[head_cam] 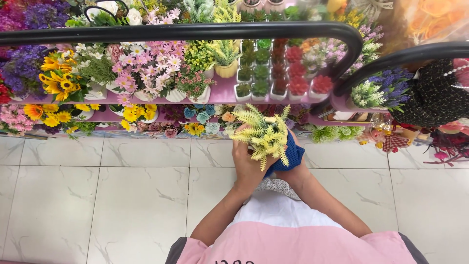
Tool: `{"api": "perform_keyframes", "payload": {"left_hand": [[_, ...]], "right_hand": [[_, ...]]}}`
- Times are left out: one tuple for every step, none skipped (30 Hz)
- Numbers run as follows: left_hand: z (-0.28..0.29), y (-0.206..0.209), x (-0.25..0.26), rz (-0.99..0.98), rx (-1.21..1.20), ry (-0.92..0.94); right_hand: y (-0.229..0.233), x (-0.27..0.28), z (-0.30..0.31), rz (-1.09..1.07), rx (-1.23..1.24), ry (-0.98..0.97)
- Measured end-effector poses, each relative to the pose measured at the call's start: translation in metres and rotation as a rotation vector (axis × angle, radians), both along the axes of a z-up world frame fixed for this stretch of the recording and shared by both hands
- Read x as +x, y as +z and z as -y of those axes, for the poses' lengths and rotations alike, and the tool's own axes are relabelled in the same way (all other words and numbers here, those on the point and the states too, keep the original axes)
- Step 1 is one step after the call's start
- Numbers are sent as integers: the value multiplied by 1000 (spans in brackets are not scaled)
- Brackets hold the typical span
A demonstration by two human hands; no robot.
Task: The person is wiping down various items like trophies, picture frames, and artificial plants on shelves using a blue cloth.
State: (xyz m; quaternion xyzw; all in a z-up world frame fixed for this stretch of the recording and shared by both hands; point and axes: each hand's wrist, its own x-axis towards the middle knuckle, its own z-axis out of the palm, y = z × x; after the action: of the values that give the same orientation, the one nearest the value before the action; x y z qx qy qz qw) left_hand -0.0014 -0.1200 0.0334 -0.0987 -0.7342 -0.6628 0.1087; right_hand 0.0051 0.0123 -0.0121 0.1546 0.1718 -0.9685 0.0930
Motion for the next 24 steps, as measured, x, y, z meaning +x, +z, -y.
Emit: {"api": "perform_keyframes", "payload": {"left_hand": [[2,1,-1,-50,-132,25],[3,1,-2,-101,-264,49],[2,2,-3,-100,-264,50],[1,2,-3,-111,-278,29],[0,2,-4,-124,-291,10],[0,3,-4,-124,-291,11],[0,5,-4,-175,-295,32],[0,7,-5,-225,-298,54],[0,6,-4,-223,-299,55],[0,6,-4,-228,-306,52],[0,6,-4,-233,-315,51],[1,3,-3,-231,-317,54],[1,0,-3,-211,-304,49],[2,-3,-4,-190,-292,45],[2,-5,-4,-190,-293,46],[1,-8,-5,-206,-294,64],[1,-10,-5,-222,-295,83],[1,-11,-5,-219,-297,86],[0,-12,-4,-136,-274,69],[0,-13,-4,-54,-251,52],[-1,-8,-2,-52,-252,57],[-2,-3,-1,62,-116,4],[-3,2,1,176,20,-50],[-2,2,0,178,17,-48]], "right_hand": [[12,-1,-1,28,27,3],[23,-3,-1,57,53,5],[21,-2,-2,58,53,6],[19,-2,-3,43,-17,28],[17,-2,-4,27,-87,50],[-3,-1,-7,26,-87,51],[-23,0,-11,1,-64,50],[-43,1,-14,-24,-40,48],[-49,3,-19,-22,-41,50],[-56,5,-25,10,20,52],[-62,6,-31,42,81,57],[-56,4,-31,43,79,60],[-51,3,-31,95,165,52],[-45,1,-31,147,250,44],[-38,2,-31,147,249,46],[-32,2,-30,182,324,16],[-25,2,-28,217,398,-12],[-24,4,-29,218,398,-8],[-24,5,-30,198,382,-17],[-23,6,-31,178,367,-27],[-20,5,-33,179,366,-22],[-17,4,-35,108,330,-8],[-15,4,-37,39,292,5],[-18,5,-41,41,289,8]]}}
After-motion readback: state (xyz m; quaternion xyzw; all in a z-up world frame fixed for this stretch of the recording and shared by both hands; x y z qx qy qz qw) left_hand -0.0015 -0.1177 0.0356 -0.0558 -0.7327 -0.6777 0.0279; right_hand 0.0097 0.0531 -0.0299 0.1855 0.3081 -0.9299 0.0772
